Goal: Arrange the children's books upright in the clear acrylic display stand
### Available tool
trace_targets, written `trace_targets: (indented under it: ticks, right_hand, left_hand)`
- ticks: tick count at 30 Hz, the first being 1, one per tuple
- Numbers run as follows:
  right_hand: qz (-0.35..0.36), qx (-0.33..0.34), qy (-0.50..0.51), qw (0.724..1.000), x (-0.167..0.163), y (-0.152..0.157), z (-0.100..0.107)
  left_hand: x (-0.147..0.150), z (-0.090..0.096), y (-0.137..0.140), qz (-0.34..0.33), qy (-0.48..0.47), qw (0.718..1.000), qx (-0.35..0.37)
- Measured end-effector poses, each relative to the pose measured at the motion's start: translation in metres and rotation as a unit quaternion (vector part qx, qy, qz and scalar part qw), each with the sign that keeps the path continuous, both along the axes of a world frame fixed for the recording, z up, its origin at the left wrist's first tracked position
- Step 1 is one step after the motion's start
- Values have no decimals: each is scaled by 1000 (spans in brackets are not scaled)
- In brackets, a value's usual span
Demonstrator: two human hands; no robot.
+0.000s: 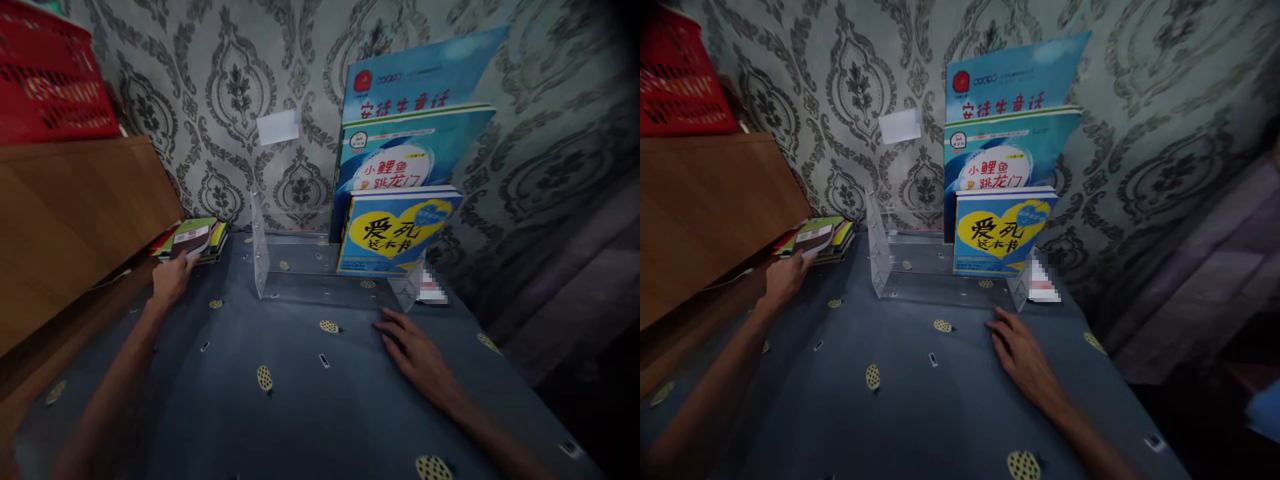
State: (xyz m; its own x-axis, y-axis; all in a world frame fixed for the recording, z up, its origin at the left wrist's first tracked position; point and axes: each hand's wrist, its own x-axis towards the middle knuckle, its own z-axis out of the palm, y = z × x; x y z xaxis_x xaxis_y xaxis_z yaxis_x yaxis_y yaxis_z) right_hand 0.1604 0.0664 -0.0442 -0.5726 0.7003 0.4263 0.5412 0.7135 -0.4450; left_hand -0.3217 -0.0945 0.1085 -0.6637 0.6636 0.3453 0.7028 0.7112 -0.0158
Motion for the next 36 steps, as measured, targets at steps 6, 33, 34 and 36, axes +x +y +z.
trace_targets:
  ticks: [6,33,34,36]
  right_hand:
    - [7,1,7,1000,-1,2,-5]
    - [11,-13,-8,1000,-2,-4,4]
    - [11,-13,-4,1000,-2,-4,3]
    - [12,-14,2,1000,-3,-4,2]
  left_hand:
    - [48,-31,-36,-45,29,993,-107]
    - [-20,-117,5,-166,-105,979,-51]
    - [-17,-118,2,-169,-102,979,-50]
    - [-10,-120,-4,-174,-97,979,-47]
